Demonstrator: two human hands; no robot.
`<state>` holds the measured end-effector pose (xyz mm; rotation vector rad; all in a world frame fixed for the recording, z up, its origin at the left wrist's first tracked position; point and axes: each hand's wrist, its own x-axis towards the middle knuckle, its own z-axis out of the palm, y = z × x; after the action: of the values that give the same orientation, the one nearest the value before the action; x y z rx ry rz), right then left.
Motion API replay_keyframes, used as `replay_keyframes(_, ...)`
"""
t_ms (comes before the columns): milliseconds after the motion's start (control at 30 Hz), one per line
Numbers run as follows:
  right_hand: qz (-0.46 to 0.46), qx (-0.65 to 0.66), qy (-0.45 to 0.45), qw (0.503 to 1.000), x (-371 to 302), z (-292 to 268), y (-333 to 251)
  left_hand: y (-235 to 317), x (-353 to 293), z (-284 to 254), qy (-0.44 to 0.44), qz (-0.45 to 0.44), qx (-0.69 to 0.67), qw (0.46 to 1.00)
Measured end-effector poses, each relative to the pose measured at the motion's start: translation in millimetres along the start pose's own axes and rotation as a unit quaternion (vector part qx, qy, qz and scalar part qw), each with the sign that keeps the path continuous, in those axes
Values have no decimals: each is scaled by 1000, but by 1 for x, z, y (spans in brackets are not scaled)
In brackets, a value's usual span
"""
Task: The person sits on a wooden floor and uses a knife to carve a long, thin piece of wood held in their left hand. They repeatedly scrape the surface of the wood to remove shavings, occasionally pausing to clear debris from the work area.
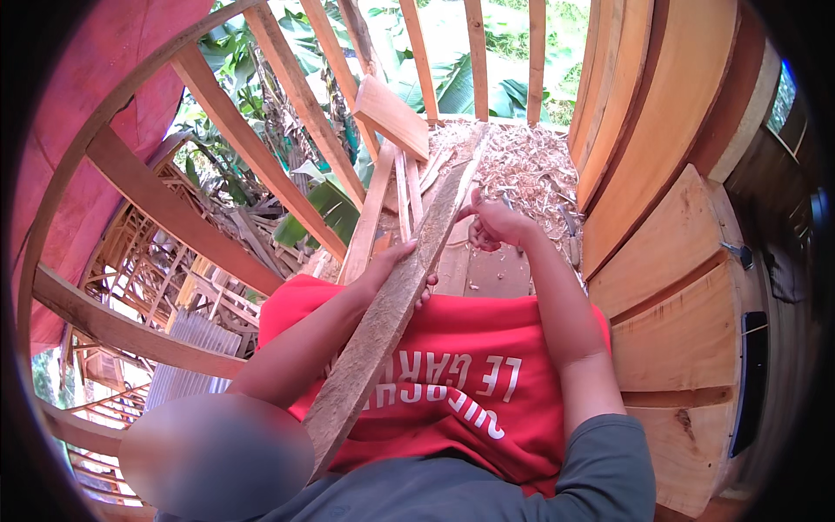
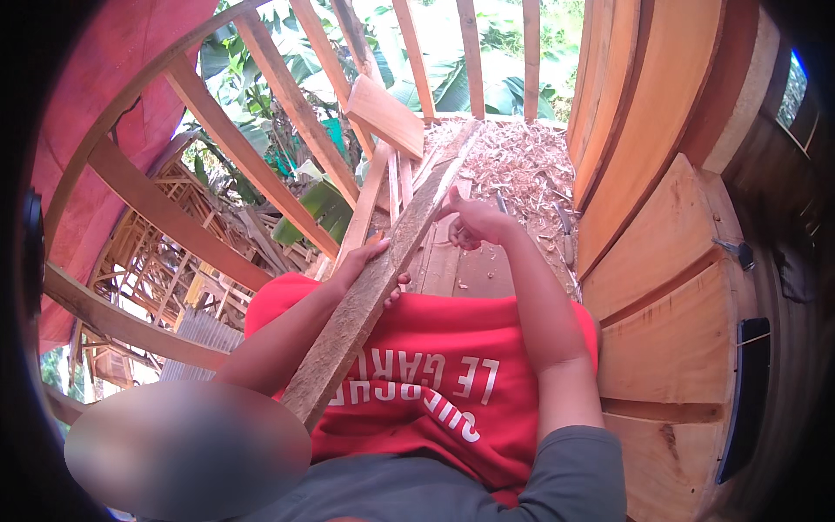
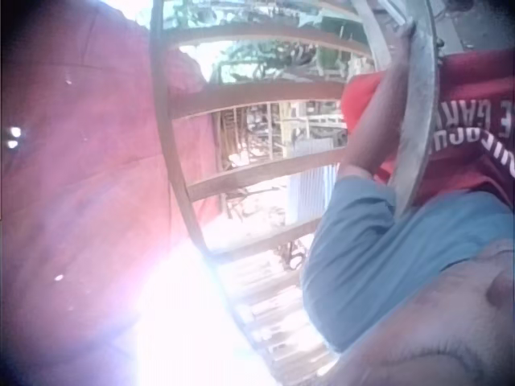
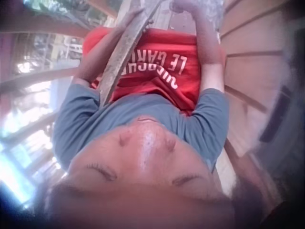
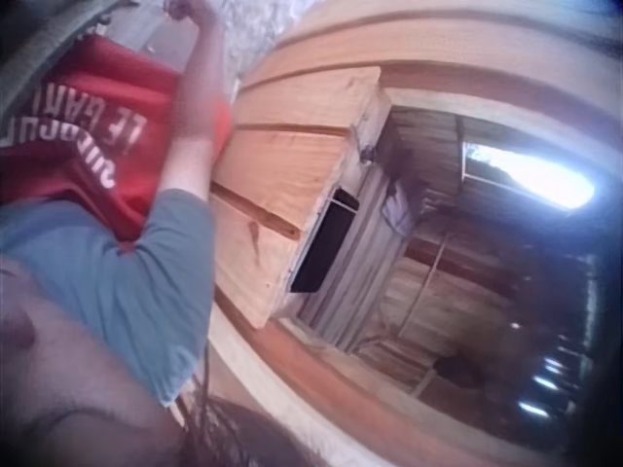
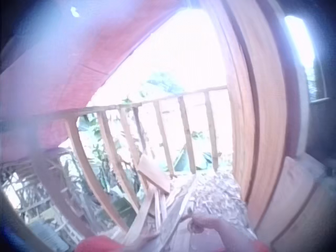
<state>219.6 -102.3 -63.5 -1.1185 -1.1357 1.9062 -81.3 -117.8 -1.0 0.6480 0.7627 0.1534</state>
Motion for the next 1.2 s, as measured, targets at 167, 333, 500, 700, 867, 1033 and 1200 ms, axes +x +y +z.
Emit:
replay_keyframes(167,8,-364,44,930,21,-8,66,16,-5,0,56,-5,29,998)
replay_keyframes(333,26,-427,-202,881,54,99,136,27,2,9,74,-10,52,996)
replay_keyframes(500,175,-237,-243,924,31,150,128,28,-13,28,105,2,49,993)
replay_keyframes(700,-7,-594,-1,804,39,39,106,21,-12,16,107,2,38,994)
replay_keyframes(867,49,-459,517,720,22,-71,138,24,-6,0,108,-10,43,993)
replay_keyframes(1033,150,-495,476,711,49,-87,170,15,-8,-19,123,11,16,992)
replay_keyframes(1200,105,-547,561,612,64,-105,186,11,1,-40,128,14,-1,992)
